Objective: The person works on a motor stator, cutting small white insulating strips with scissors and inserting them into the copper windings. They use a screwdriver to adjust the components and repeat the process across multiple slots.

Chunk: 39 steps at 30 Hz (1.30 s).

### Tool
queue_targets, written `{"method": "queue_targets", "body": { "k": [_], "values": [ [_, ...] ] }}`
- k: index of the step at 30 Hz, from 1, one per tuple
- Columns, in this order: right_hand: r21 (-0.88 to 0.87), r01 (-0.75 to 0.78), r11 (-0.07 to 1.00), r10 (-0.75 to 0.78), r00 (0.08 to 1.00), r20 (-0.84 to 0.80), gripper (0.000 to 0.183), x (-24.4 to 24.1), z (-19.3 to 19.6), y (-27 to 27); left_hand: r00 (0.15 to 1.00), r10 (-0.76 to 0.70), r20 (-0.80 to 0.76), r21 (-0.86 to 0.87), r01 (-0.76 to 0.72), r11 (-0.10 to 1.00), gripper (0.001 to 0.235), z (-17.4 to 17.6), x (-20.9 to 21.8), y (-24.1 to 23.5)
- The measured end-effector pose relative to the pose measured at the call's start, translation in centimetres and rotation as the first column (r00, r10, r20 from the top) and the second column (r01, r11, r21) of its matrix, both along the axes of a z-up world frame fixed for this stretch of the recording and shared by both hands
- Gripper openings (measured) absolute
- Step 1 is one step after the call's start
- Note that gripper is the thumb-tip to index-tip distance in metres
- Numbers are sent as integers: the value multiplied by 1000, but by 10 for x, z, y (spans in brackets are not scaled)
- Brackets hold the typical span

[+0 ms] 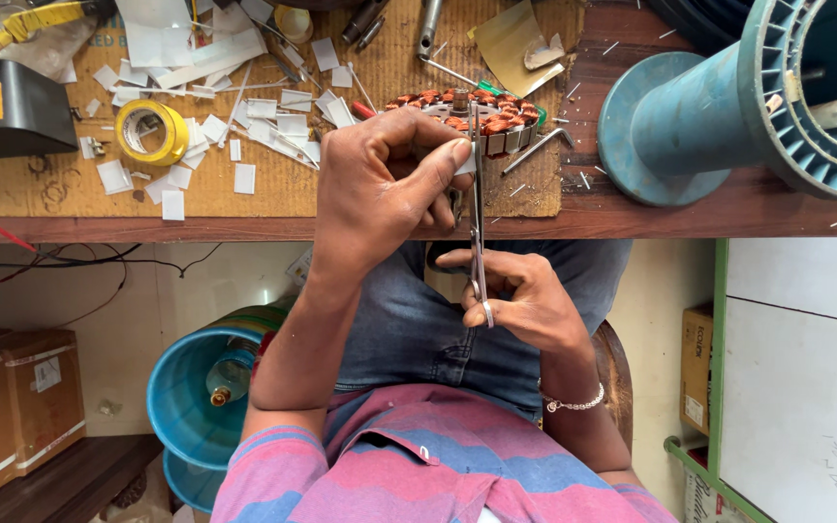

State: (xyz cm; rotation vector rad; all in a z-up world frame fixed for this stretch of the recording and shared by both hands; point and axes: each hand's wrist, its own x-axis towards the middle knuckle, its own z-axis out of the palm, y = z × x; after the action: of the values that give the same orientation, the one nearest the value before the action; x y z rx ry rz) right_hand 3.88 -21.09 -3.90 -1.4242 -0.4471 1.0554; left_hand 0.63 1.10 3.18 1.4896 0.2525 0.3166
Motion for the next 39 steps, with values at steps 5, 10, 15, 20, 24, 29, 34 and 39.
{"method": "queue_targets", "body": {
  "k": [5,10,15,20,24,29,34,39],
  "values": [
    [-42,-31,999,33,999,39,58,1,-5,-16,999,-48,5,-100,49,994,10,-6,1,3],
    [262,214,941,-250,962,111,73,-2,6,-20,985,-5,172,-281,54,958,12,-5,0,-5],
    [478,460,748,-575,809,122,89,2,17,-10,942,-196,271,-487,310,817,14,-7,-14,-22],
    [584,495,643,-670,734,115,87,3,15,-4,949,-42,311,-474,194,859,18,-19,-23,-36],
    [553,499,668,-672,723,160,86,0,10,-8,930,44,365,-515,163,842,16,-21,-22,-36],
    [523,483,702,-654,728,206,84,-1,7,-10,951,53,305,-599,149,787,46,-16,-20,-32],
    [344,408,846,-511,805,302,68,7,16,-15,937,-87,339,-534,268,802,17,-19,-14,-24],
    [-13,310,951,-294,914,279,56,22,27,-12,949,-92,302,-107,130,986,14,-9,-12,-16]
  ]
}}
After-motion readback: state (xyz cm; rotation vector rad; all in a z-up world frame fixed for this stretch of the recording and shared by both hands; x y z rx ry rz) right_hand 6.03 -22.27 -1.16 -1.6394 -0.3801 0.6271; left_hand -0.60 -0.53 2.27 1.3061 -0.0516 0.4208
